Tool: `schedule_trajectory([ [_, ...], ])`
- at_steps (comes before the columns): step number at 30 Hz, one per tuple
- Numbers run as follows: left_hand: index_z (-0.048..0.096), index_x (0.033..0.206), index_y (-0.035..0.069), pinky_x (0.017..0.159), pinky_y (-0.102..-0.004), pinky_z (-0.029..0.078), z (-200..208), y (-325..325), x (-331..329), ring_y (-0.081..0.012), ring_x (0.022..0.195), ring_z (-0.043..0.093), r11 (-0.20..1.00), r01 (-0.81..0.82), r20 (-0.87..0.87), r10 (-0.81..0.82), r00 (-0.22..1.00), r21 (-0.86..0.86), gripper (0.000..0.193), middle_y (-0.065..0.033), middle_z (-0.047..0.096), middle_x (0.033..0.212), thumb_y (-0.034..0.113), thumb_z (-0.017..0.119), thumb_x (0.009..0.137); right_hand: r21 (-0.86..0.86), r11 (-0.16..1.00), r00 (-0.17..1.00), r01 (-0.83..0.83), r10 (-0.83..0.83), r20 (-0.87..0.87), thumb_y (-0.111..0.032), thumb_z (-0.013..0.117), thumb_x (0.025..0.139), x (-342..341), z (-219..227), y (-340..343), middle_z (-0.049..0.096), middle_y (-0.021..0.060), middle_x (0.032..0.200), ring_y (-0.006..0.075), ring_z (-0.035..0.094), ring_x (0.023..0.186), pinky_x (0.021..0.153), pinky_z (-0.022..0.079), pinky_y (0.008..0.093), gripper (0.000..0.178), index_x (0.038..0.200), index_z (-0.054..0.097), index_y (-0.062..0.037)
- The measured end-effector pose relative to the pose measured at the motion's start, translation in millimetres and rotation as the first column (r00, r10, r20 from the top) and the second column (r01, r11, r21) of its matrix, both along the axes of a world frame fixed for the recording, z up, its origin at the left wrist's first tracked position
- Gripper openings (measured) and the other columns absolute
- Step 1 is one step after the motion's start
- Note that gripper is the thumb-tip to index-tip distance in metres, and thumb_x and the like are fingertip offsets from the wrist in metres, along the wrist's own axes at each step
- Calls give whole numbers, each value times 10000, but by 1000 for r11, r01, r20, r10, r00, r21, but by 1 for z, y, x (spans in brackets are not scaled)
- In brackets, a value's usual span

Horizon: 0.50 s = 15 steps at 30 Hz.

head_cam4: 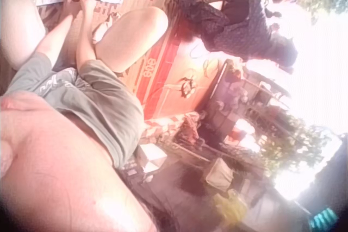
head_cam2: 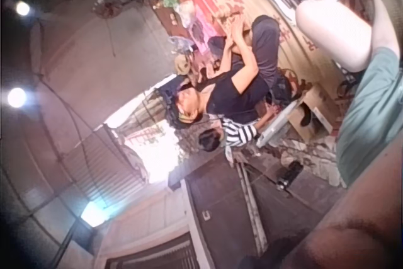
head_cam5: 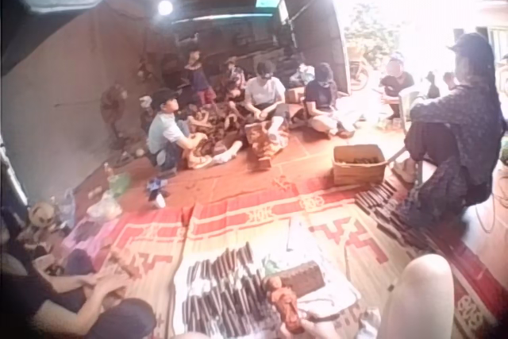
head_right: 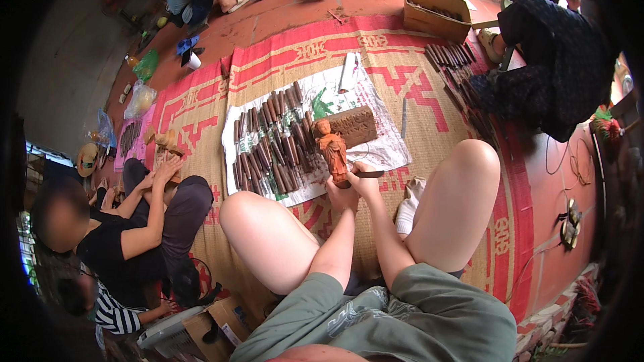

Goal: The person sits on a mat and carves a small reddish-brown wooden figurine using a carving knife. They hold the figurine in one hand and the knife in the other, carefully shaping the wood while surrounded by other artisans.

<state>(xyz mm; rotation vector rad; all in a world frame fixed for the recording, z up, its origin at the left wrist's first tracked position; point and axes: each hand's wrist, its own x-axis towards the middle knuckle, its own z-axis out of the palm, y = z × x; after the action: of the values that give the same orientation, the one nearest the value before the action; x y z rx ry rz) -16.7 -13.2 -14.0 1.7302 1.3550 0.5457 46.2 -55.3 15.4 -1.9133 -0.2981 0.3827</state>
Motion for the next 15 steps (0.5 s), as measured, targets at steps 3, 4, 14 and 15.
schedule_trajectory([
  [3, 507, 1171, 81, 878, -414, 443, 11, -6, -1, -331, 1081, 547, 1000, 24, 27, -24, 999, 5, 698, -164, 563, 1142, 425, 768, 623, 54, 996, 995, 67, -70, 71, -102, 631, 693, 0, 1, -1, 555, 120, 597, 181, 536, 556, 530, 423, 331, 152, 663, 540, 16],
  [4, 489, 1180, 54, 859, -416, 456, -4, -4, 0, -330, 1066, 556, 1000, 27, 82, -26, 996, -14, 712, -182, 555, 1134, 391, 782, 626, 56, 997, 995, 51, -56, 86, -111, 634, 692, -1, 3, 0, 556, 126, 606, 191, 540, 564, 538, 428, 335, 161, 665, 541, 17],
  [14, 463, 1183, 23, 847, -403, 464, 10, -2, -2, -323, 1051, 563, 998, 31, 2, -31, 1000, -47, 732, -186, 520, 1157, 376, 791, 632, 87, 996, 998, 12, -18, 61, -96, 639, 707, -5, 8, 5, 540, 57, 577, 113, 501, 550, 507, 417, 303, 139, 679, 546, 3],
  [15, 463, 1183, 23, 847, -402, 465, 7, 0, -4, -321, 1051, 564, 999, 34, 2, -34, 999, -41, 731, -184, 519, 1157, 375, 791, 633, 100, 995, 997, 15, -23, 79, -94, 640, 706, -6, 7, 5, 541, 57, 576, 109, 503, 549, 506, 417, 303, 137, 680, 548, 4],
])
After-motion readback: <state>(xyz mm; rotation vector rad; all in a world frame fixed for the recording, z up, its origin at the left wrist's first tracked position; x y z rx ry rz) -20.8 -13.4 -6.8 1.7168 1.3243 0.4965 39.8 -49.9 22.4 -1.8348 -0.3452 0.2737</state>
